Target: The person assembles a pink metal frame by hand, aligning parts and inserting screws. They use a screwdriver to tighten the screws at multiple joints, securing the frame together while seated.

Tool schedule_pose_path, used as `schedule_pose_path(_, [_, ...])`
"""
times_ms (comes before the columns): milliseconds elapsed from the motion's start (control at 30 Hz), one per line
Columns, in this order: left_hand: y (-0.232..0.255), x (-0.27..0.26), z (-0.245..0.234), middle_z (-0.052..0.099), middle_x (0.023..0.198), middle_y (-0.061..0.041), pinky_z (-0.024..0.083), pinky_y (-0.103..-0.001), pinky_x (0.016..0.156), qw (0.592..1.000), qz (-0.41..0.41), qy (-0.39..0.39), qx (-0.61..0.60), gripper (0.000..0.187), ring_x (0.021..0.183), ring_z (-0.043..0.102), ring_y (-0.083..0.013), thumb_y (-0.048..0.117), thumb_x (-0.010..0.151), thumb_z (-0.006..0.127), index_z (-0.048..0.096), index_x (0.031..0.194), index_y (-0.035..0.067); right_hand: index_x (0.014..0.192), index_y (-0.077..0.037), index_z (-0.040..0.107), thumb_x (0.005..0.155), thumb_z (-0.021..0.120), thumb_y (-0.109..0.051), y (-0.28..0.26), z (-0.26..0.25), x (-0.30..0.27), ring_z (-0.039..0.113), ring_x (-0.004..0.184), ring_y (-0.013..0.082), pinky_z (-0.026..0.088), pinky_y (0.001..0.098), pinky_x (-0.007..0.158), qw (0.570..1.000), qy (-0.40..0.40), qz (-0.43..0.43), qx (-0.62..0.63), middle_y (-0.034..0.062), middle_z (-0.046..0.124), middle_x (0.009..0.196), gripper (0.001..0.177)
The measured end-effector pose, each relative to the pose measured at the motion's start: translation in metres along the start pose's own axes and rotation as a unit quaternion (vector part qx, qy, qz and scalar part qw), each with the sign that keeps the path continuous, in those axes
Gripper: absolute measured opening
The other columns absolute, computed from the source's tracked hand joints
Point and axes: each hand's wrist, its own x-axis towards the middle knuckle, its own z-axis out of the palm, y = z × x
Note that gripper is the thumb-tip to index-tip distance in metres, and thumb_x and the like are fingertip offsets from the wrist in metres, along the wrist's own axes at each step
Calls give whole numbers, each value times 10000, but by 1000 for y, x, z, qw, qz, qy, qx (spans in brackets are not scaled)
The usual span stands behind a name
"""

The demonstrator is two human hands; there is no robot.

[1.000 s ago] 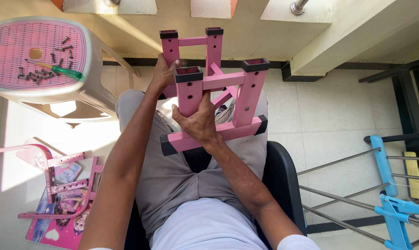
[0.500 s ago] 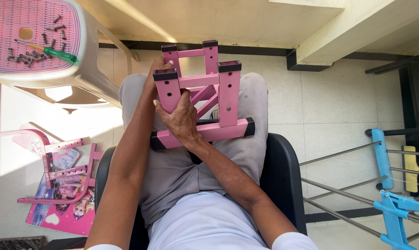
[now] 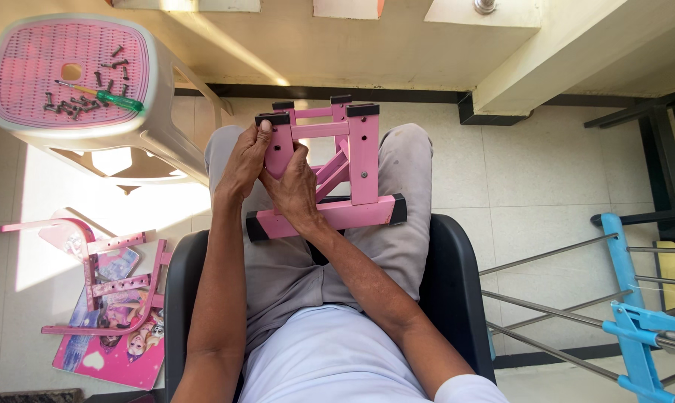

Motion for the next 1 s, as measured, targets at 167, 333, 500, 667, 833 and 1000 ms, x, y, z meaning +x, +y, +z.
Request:
schedule_pose_path(167, [-10, 17, -3, 639, 1008, -54, 514, -315, 858, 1000, -25, -1, 19, 658, 923, 578, -149, 655, 1001, 409, 615, 1185, 57, 1414, 119, 269, 855, 804, -314, 3, -9, -10, 609, 1167, 408, 530, 496, 974, 1000, -12, -1, 3, 310, 526, 1273, 887])
schedule_pose_path(333, [-20, 33, -7, 631, 900, -42, 540, -310, 729, 999, -52, -17, -2, 612, 782, 582, -136, 625, 1029, 419, 607, 1089, 46, 1553, 116, 125, 854, 772, -253, -3, -22, -36, 469, 1276, 457, 417, 532, 1086, 998, -51, 11, -34, 318, 391, 1373, 1022])
schedule_pose_path(500, [-13, 34, 7, 735, 867, -106, 578, -310, 654, 998, -45, -49, -23, 573, 739, 714, -177, 600, 1015, 414, 591, 1074, 58, 1463, 68, 386, 908, 735, -217, 2, -60, -60, 502, 1294, 426, 421, 523, 1095, 992, 6, -106, -70, 254, 462, 1393, 715])
schedule_pose_path(667, [1, 34, 10, 759, 886, -137, 594, -326, 652, 997, -46, -60, -26, 558, 750, 737, -210, 593, 1026, 408, 580, 1119, 70, 1384, -13, 541, 983, 699, -245, 30, -106, -70, 545, 1283, 337, 443, 489, 1110, 976, 125, -112, -140, 170, 546, 1339, 489])
schedule_pose_path(833, [2, 29, 6, 751, 881, -108, 606, -330, 643, 997, -46, -63, -17, 554, 745, 751, -206, 592, 1013, 384, 567, 1152, 89, 1334, 86, 528, 939, 683, -400, 66, -145, -64, 558, 1158, 399, 443, 521, 978, 925, 226, -76, -296, 240, 554, 1254, 645])
schedule_pose_path(1000, [-16, 34, 7, 671, 904, -93, 562, -356, 644, 997, -22, -51, -52, 527, 748, 712, -179, 574, 997, 388, 536, 1323, 186, 1049, -7, 708, 1008, 593, -446, 94, -161, -61, 663, 894, 394, 534, 513, 820, 971, 88, -28, -219, 185, 725, 971, 456])
